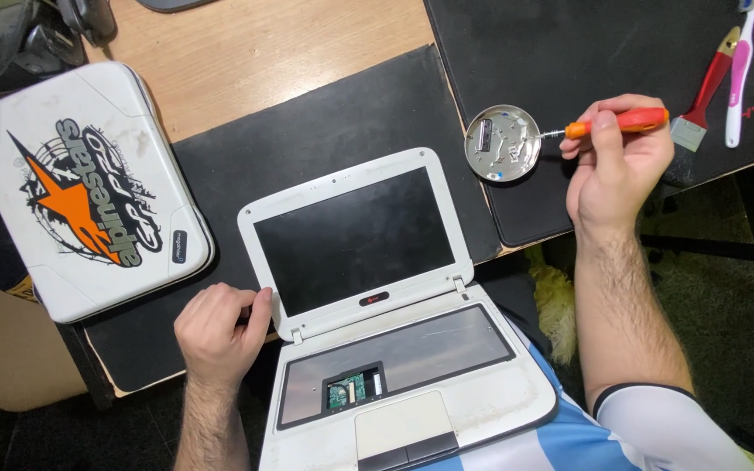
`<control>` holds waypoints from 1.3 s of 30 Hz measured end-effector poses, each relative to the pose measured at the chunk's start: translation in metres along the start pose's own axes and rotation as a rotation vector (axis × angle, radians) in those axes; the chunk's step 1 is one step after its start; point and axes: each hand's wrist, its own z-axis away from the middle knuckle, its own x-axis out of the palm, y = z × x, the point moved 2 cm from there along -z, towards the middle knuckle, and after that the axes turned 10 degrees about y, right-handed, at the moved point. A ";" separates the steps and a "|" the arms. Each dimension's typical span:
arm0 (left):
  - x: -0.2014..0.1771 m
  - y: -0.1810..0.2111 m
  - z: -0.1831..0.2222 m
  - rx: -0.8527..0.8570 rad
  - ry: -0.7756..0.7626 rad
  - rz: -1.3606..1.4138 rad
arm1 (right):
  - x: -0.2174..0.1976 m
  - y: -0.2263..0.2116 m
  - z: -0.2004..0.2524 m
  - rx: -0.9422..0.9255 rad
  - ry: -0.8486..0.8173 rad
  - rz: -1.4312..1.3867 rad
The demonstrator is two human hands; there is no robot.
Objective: Disassembling a laptop display by removing screws and prying off the plastic bezel to access the LCD panel.
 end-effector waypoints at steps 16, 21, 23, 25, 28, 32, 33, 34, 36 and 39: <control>-0.011 0.007 -0.012 -0.050 0.068 0.071 | 0.016 -0.010 0.013 0.058 -0.237 -0.094; -0.023 0.005 -0.007 -0.054 0.104 0.202 | 0.053 -0.027 0.055 0.209 -0.543 -0.162; -0.028 0.008 -0.003 -0.090 0.103 0.206 | 0.082 -0.029 0.074 0.266 -0.717 -0.140; -0.033 0.009 0.001 -0.116 0.106 0.225 | 0.110 -0.040 0.092 0.308 -0.880 -0.113; -0.043 0.013 0.013 -0.104 0.027 0.227 | 0.151 -0.059 0.127 0.414 -1.189 -0.013; -0.047 0.022 0.025 -0.055 -0.005 0.354 | 0.192 -0.069 0.173 0.583 -1.353 0.077; -0.046 0.025 0.029 -0.028 -0.018 0.402 | 0.200 -0.071 0.183 0.606 -1.400 0.096; -0.047 0.026 0.031 -0.036 -0.013 0.400 | 0.204 -0.070 0.190 0.610 -1.408 0.100; -0.046 0.030 0.035 -0.019 -0.012 0.391 | 0.211 -0.066 0.202 0.619 -1.388 0.153; -0.047 0.028 0.036 0.025 -0.018 0.349 | 0.214 -0.066 0.208 0.578 -1.349 0.207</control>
